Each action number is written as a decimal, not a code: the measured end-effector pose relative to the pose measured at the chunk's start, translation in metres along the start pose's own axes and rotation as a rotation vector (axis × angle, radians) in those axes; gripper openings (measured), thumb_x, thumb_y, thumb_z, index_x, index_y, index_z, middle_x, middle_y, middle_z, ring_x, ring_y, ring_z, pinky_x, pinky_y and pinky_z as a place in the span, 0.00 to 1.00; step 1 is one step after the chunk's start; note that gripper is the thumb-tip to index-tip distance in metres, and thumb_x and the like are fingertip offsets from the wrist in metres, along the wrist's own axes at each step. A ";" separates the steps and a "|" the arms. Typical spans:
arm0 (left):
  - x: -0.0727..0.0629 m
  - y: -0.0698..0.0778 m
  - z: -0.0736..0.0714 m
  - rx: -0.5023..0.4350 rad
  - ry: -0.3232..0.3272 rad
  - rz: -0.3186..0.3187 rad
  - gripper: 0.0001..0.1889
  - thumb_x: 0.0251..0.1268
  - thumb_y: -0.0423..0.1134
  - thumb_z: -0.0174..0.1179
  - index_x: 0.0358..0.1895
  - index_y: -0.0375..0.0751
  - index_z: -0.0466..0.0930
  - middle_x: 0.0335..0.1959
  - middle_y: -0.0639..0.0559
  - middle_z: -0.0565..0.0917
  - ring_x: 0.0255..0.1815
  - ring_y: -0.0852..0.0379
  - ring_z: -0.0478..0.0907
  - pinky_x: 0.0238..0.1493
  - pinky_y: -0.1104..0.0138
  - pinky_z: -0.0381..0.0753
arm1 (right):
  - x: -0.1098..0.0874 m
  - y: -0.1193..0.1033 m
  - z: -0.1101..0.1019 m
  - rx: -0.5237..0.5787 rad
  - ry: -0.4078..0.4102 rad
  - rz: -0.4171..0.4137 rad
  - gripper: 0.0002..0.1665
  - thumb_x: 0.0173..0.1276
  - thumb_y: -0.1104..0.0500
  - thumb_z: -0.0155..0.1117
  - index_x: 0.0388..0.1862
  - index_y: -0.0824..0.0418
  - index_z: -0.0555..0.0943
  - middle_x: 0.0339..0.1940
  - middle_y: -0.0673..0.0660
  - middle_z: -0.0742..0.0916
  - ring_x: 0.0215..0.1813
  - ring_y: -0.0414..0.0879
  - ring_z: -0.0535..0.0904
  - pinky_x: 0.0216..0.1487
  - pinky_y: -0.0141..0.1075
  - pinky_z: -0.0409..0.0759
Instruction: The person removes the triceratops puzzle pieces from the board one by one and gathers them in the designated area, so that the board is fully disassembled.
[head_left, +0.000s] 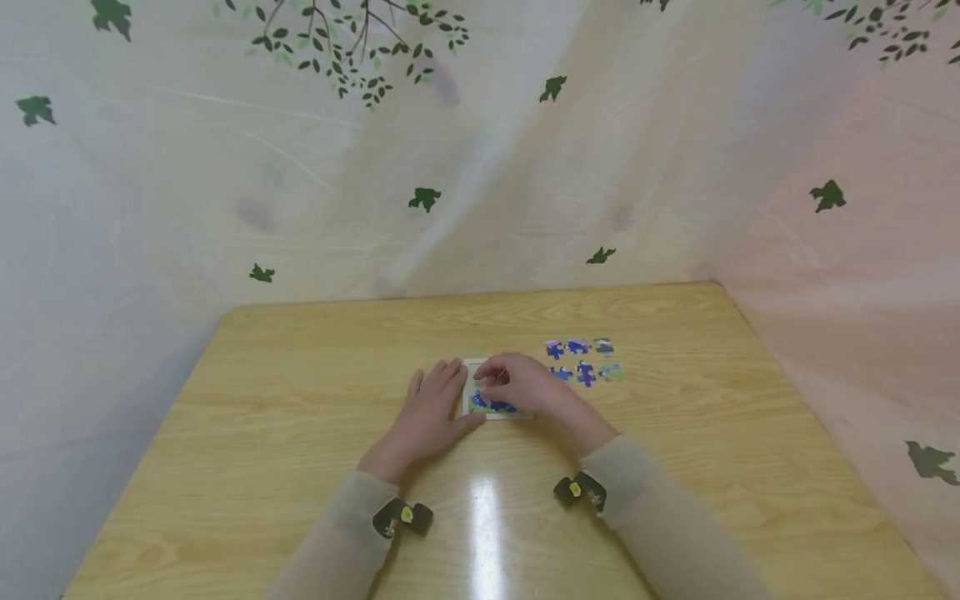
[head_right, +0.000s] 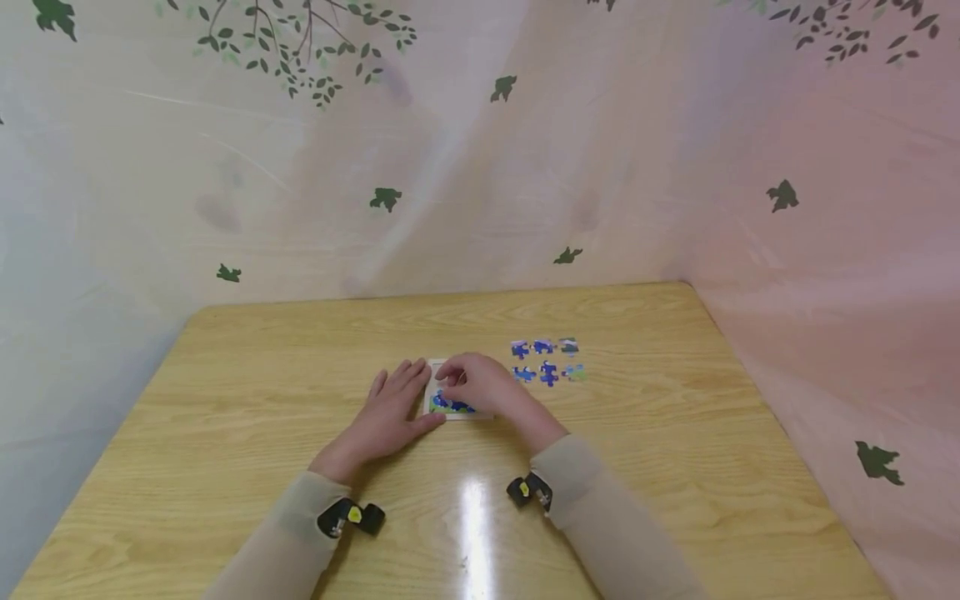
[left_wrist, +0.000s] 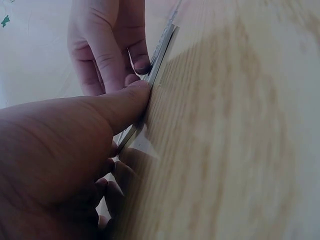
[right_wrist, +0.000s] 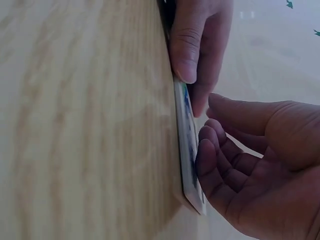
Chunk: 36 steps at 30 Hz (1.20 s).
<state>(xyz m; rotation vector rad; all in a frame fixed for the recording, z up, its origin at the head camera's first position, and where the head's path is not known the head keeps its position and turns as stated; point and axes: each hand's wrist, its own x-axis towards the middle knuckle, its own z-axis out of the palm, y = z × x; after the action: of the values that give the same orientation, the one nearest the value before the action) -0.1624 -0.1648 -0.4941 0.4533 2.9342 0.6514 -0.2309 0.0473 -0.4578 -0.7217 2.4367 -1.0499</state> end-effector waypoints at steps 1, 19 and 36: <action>0.000 0.000 0.000 -0.001 -0.002 -0.001 0.48 0.81 0.63 0.62 0.88 0.33 0.58 0.91 0.39 0.55 0.92 0.37 0.44 0.88 0.37 0.34 | 0.000 0.000 0.001 -0.004 -0.003 0.012 0.17 0.78 0.60 0.75 0.63 0.58 0.89 0.45 0.48 0.89 0.50 0.44 0.84 0.58 0.44 0.86; -0.001 0.003 -0.002 -0.010 0.007 0.005 0.47 0.82 0.61 0.63 0.87 0.31 0.58 0.90 0.38 0.55 0.92 0.37 0.45 0.88 0.36 0.35 | 0.002 -0.002 0.009 -0.104 -0.008 0.027 0.13 0.75 0.64 0.77 0.56 0.59 0.91 0.42 0.49 0.89 0.46 0.44 0.83 0.55 0.42 0.86; -0.003 0.003 -0.003 -0.024 0.004 -0.009 0.48 0.81 0.61 0.63 0.88 0.31 0.58 0.90 0.38 0.55 0.92 0.37 0.44 0.88 0.37 0.34 | 0.003 0.002 0.010 -0.024 -0.013 0.016 0.11 0.75 0.67 0.75 0.51 0.56 0.86 0.42 0.49 0.87 0.45 0.45 0.82 0.53 0.41 0.84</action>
<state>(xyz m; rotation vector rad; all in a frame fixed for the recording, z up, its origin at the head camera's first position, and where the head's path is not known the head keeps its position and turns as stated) -0.1596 -0.1639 -0.4900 0.4362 2.9271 0.6872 -0.2282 0.0410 -0.4662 -0.7132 2.4439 -1.0081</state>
